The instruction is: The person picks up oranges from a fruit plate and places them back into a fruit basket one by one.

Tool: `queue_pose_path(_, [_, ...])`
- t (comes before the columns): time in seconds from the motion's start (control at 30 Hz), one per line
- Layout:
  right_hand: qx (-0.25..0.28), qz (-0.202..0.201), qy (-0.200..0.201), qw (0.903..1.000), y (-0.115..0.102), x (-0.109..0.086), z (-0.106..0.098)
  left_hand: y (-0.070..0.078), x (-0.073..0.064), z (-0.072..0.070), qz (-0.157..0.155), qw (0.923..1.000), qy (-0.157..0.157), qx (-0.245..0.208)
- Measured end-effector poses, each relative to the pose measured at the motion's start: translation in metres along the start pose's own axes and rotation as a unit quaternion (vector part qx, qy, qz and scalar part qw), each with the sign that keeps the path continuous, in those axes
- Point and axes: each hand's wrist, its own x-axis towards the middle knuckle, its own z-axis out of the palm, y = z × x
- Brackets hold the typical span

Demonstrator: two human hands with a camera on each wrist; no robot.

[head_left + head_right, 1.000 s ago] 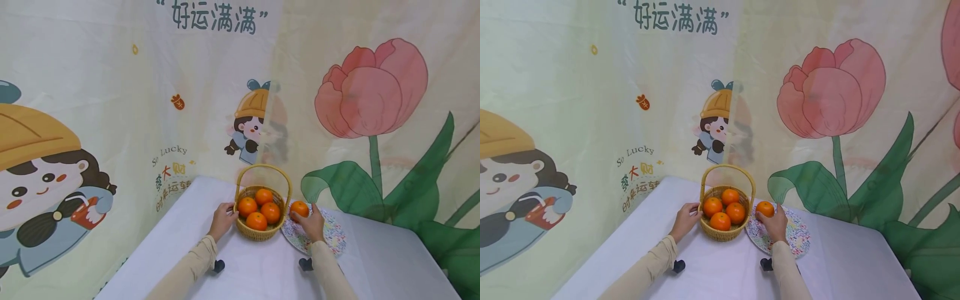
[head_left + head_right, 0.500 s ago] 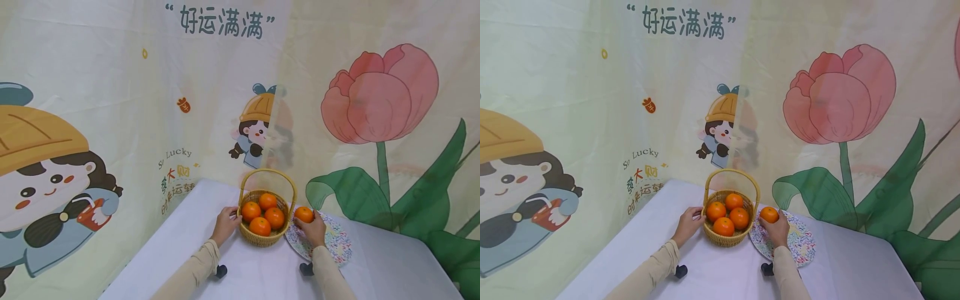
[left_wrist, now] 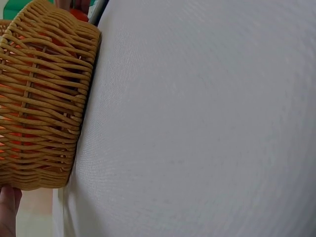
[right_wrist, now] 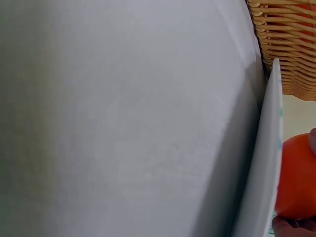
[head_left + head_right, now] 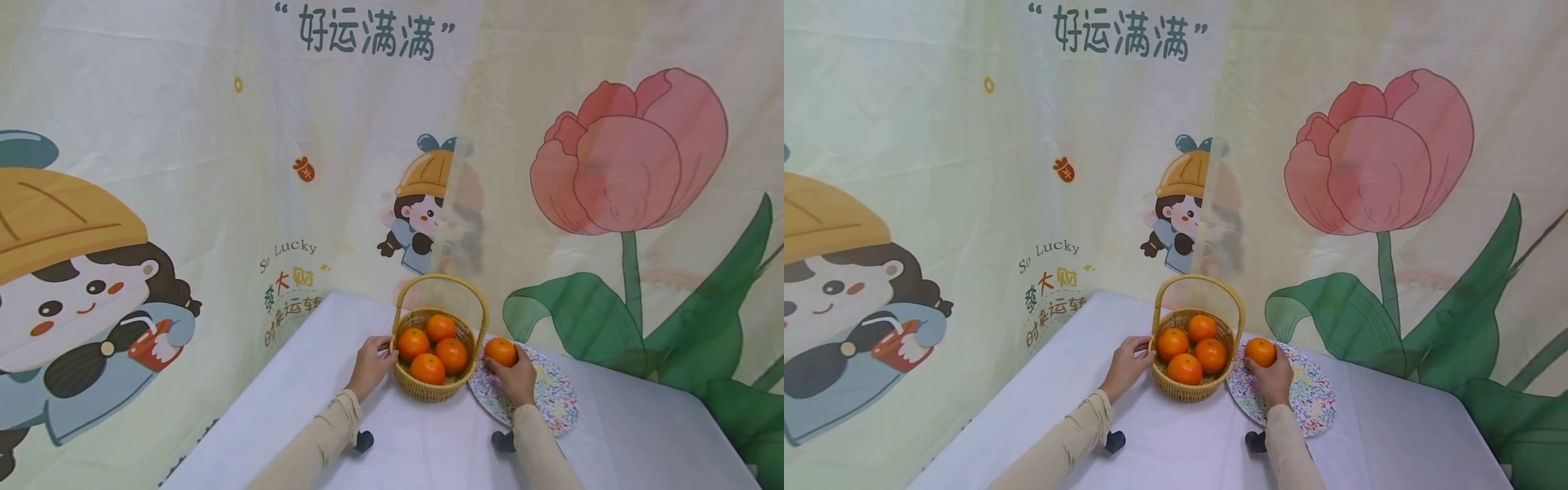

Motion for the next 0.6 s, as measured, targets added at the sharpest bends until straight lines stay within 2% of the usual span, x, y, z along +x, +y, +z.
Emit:
queue_pose_path(0.27, [0.008,0.006,-0.008,0.9999,0.0,-0.006,-0.013,0.003,-0.001,0.001,-0.001,1.0,0.001,0.003])
queue_pose_path(0.43, [0.011,-0.011,-0.011,0.9998,0.001,-0.015,-0.028,0.004,-0.003,0.001,-0.005,1.0,0.003,-0.001])
queue_pose_path(0.6, [0.004,-0.008,-0.014,0.9999,-0.003,-0.023,-0.042,0.004,-0.001,0.0,-0.003,1.0,0.007,-0.001])
